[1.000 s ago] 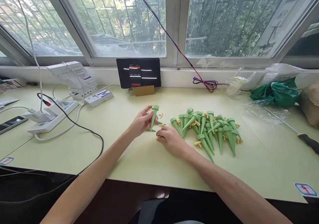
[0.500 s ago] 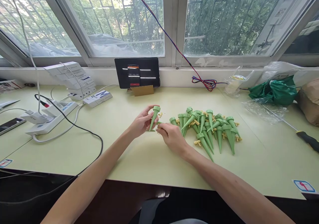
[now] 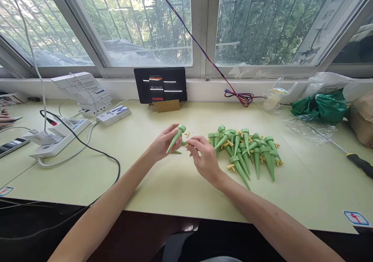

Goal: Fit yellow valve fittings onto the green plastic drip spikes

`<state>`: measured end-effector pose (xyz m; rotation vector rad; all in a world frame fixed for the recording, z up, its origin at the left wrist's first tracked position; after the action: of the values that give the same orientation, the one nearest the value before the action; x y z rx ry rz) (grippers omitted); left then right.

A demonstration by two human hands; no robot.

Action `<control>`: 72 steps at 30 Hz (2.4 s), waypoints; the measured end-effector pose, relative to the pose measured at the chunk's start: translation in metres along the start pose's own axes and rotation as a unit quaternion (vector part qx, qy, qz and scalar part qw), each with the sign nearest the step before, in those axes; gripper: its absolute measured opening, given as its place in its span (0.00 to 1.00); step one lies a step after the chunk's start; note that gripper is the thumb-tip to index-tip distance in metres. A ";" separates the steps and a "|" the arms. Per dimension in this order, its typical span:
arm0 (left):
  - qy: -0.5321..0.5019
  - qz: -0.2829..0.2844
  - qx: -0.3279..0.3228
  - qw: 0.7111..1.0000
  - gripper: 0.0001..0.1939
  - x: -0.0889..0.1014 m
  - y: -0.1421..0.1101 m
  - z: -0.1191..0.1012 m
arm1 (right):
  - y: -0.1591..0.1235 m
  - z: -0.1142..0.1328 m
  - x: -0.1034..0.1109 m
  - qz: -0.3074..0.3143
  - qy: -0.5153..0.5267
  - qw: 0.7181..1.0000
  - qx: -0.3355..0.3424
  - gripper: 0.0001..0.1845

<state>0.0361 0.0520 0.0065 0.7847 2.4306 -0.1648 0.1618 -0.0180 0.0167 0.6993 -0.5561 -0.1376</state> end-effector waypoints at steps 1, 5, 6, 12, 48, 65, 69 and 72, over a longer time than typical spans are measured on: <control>-0.001 0.002 0.001 1.000 0.09 0.000 0.000 0.000 | 0.000 0.001 0.000 -0.002 -0.001 1.000 0.002 0.12; 0.012 -0.004 0.007 1.000 0.11 0.001 0.001 0.003 | -0.001 0.002 0.001 -0.014 -0.007 1.000 0.010 0.12; 0.018 -0.010 0.010 1.000 0.12 0.001 0.001 0.003 | -0.002 0.002 0.002 -0.018 -0.008 1.000 0.009 0.12; 0.042 -0.031 0.032 0.998 0.17 0.001 0.001 0.006 | -0.001 0.004 0.009 -0.052 -0.011 0.999 -0.003 0.12; 0.109 -0.008 0.063 0.992 0.19 0.001 0.000 0.017 | -0.001 -0.013 0.000 -0.014 0.018 0.996 -0.085 0.09; 0.108 -0.008 0.064 0.992 0.21 0.004 0.001 0.017 | -0.001 -0.016 0.001 -0.012 0.059 0.992 -0.112 0.08; 0.113 -0.009 0.068 0.991 0.21 0.007 0.000 0.018 | -0.001 -0.019 0.000 -0.010 0.087 0.987 -0.132 0.08; 0.119 -0.005 0.068 0.990 0.22 0.009 0.000 0.017 | -0.001 -0.021 -0.001 -0.007 0.114 0.983 -0.141 0.08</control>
<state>0.0390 0.0517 -0.0125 0.8967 2.6717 -0.2558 0.1723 -0.0065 0.0029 0.4344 -0.3038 -0.1446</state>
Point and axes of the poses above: each hand's wrist, its own y-axis towards the middle knuckle, its own x-axis out of the back of the hand, z = x × y, the point moved 8 cm from there along y, towards the middle knuckle, and after that the axes turned 15 degrees about -y, right-handed, at the moved point
